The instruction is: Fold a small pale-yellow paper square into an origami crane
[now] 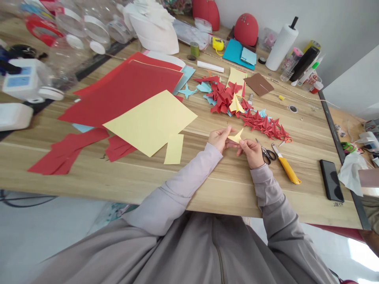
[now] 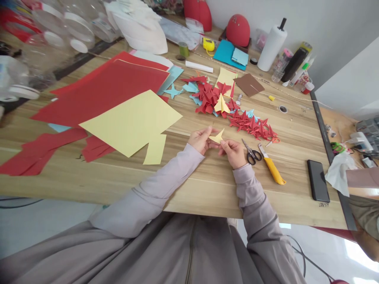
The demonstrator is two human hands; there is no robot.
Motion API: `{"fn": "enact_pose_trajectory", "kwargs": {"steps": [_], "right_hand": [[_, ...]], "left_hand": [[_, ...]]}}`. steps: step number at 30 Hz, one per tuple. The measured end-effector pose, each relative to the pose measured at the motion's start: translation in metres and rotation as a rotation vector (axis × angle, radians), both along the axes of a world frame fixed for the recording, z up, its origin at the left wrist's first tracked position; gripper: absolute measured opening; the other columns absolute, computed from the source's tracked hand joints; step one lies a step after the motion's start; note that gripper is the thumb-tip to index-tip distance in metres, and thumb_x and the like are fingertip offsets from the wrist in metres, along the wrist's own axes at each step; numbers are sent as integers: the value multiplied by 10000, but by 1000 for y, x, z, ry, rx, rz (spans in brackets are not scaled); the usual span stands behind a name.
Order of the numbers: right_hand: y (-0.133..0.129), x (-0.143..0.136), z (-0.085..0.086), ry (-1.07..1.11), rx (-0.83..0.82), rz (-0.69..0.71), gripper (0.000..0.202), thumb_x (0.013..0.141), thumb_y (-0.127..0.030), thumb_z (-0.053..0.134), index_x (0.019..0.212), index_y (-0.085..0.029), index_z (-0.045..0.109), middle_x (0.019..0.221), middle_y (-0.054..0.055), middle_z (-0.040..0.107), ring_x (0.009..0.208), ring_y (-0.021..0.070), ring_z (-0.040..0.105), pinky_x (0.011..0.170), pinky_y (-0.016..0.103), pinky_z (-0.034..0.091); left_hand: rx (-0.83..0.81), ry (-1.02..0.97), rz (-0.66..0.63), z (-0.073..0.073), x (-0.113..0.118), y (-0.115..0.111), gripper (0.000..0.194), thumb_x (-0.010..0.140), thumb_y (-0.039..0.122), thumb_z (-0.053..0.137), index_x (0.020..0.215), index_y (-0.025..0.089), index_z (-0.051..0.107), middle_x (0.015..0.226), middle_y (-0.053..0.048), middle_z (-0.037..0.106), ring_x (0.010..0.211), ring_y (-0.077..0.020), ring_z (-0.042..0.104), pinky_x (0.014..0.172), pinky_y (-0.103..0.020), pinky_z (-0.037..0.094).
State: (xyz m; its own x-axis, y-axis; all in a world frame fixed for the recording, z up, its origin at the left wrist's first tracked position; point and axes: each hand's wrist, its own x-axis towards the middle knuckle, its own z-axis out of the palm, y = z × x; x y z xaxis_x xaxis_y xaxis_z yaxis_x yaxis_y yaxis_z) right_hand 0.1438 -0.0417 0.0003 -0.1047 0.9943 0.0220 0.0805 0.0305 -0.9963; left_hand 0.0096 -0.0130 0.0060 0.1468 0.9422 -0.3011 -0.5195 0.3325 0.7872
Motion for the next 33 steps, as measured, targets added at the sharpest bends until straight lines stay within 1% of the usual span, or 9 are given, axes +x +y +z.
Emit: {"fn": "enact_pose_trajectory", "kwargs": {"steps": [4,6,12,16,20,23,26,30,33], "right_hand": [[2,2,-2,-26,4,-38,359,743,-519,565,620,-184,596,495,-3,602,441,109,517,484,249,438],[3,3,-3,-10,-17,-37,358,738,-524,568,638,-182,602,502,1,607,446,114,528,486,253,445],[4,3,-2,115,-89,-19,340,719,-516,587,681,-180,613,534,-2,614,462,120,544,507,265,461],[2,4,2,29,-34,-61,313,730,-478,595,639,-178,609,493,-12,586,433,106,505,481,250,427],[2,4,2,-34,22,-64,320,752,-469,573,620,-179,602,490,-11,583,448,109,506,497,254,428],[2,4,0,-37,29,-68,323,751,-483,568,632,-184,595,505,-9,591,458,118,518,505,265,439],[2,3,-1,-47,41,-67,321,749,-490,568,642,-189,593,518,-6,597,469,123,532,517,274,450],[1,3,1,-75,85,-37,314,761,-470,564,621,-189,589,537,-1,599,491,123,537,533,276,451],[0,2,1,-92,104,-23,288,753,-450,580,630,-191,590,562,2,605,521,126,544,551,280,457]], "left_hand": [[60,-10,-19,-1,1,-3,529,478,283,814,935,89,630,565,-15,651,530,-137,634,610,-276,559],[73,-7,-31,-3,1,-3,512,457,223,822,913,84,637,575,-18,655,552,-137,642,657,-286,561],[52,-61,-6,-1,-3,0,316,574,244,761,809,78,630,581,-41,654,569,-148,650,606,-267,559],[55,-40,2,3,-5,1,277,629,263,723,824,93,625,607,-40,661,571,-141,647,587,-263,559],[46,-18,5,1,-3,0,300,640,303,714,833,92,624,630,-50,663,592,-156,652,595,-282,560],[46,-10,30,-1,-2,2,296,631,314,717,809,94,628,611,-41,649,580,-155,644,586,-294,558],[70,-16,61,-2,-5,3,337,558,281,763,813,98,639,646,-38,656,580,-142,633,591,-297,558],[104,47,2,-5,-8,5,518,427,212,817,903,102,646,690,-38,675,584,-131,628,605,-278,544],[150,148,-37,-9,-8,5,551,430,227,814,940,106,646,721,-51,689,584,-133,629,615,-276,531]]}}
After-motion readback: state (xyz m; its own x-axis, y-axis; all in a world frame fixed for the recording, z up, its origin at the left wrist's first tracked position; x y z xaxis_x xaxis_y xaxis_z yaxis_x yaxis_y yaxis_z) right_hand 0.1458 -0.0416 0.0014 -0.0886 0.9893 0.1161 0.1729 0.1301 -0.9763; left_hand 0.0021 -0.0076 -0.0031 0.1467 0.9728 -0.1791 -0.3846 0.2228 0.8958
